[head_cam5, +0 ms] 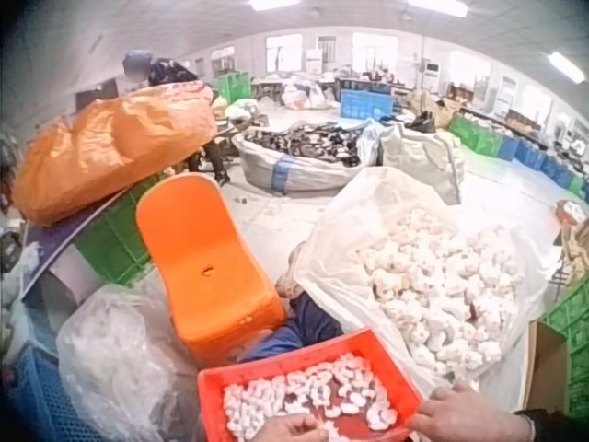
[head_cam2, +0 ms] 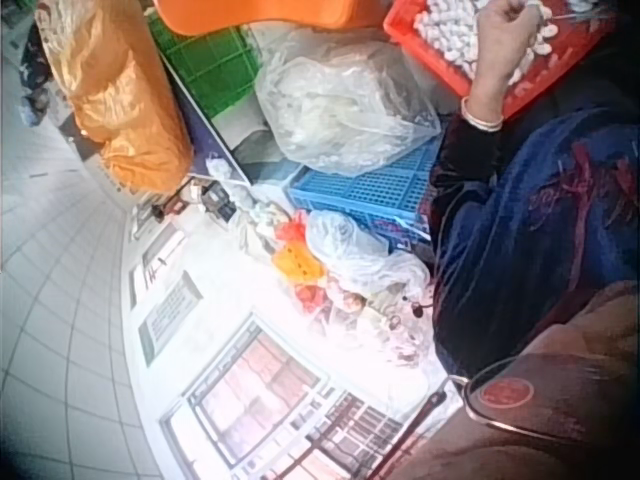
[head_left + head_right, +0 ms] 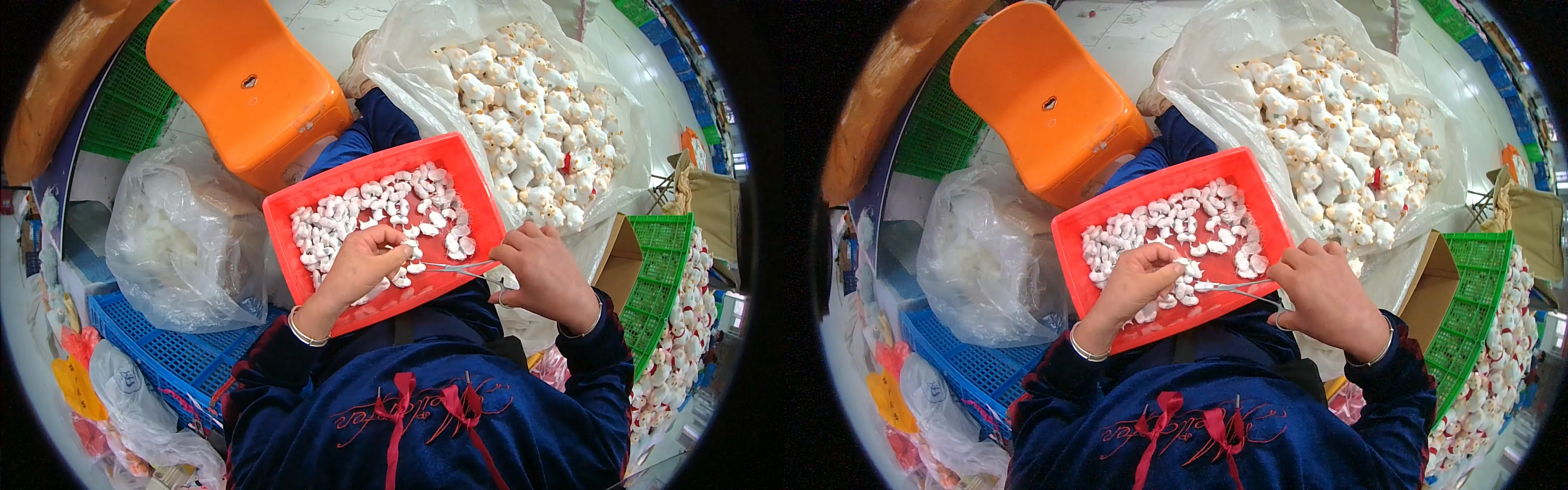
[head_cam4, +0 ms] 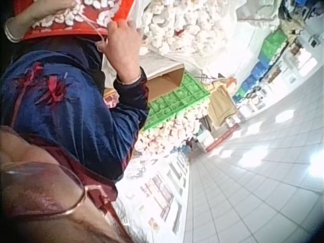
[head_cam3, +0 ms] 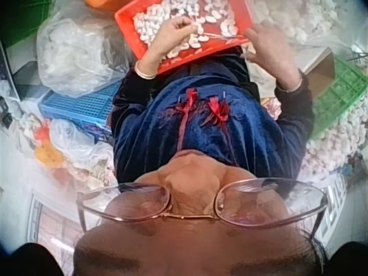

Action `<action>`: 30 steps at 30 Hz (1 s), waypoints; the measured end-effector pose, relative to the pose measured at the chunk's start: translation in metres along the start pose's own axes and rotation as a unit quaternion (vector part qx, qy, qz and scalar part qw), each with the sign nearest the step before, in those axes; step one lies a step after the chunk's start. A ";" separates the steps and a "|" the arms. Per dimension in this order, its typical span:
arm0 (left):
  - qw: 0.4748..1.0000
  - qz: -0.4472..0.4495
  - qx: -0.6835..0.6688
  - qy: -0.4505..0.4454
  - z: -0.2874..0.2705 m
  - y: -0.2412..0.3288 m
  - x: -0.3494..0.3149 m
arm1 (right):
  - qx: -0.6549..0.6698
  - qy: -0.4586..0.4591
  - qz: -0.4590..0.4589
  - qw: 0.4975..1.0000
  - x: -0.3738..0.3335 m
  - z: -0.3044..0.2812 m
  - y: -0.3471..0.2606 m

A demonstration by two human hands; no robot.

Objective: The person sits on the floor and uses scissors to trim small white cotton pieces in a red tray, placing the trimmed pieces back into the tray. The person handles the cotton one at a time and continues trimming throughout the clip.

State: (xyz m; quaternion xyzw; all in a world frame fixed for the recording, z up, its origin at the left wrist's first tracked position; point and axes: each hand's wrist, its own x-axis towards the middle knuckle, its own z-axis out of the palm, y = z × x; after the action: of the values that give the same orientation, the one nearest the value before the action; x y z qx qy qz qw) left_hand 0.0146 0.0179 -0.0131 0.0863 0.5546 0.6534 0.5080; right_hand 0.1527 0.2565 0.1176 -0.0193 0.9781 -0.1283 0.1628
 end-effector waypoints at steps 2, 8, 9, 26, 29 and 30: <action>0.999 0.028 -0.020 0.020 0.000 0.000 -0.001 | 0.054 0.012 0.004 0.998 0.000 0.004 0.002; 0.993 0.085 -0.050 0.058 0.009 0.001 -0.002 | 0.130 -0.027 0.029 0.991 0.011 0.023 -0.001; 0.995 0.067 -0.050 0.050 0.008 0.004 -0.003 | 0.133 -0.020 0.034 0.990 0.013 0.026 -0.003; 0.992 0.095 -0.052 0.058 0.005 -0.001 -0.002 | 0.196 -0.057 0.039 0.978 0.015 0.031 -0.002; 0.991 0.108 -0.047 0.065 0.008 0.001 -0.003 | 0.209 -0.059 0.032 0.976 0.016 0.034 0.001; 0.993 0.091 -0.052 0.052 0.006 0.001 -0.003 | 0.214 -0.060 0.028 0.975 0.016 0.037 0.003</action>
State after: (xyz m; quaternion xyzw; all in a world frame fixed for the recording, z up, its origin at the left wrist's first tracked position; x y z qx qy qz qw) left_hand 0.0191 0.0191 -0.0085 0.0764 0.5353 0.7284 0.4207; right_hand 0.1490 0.2491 0.0781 0.0358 0.9165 -0.3289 0.2248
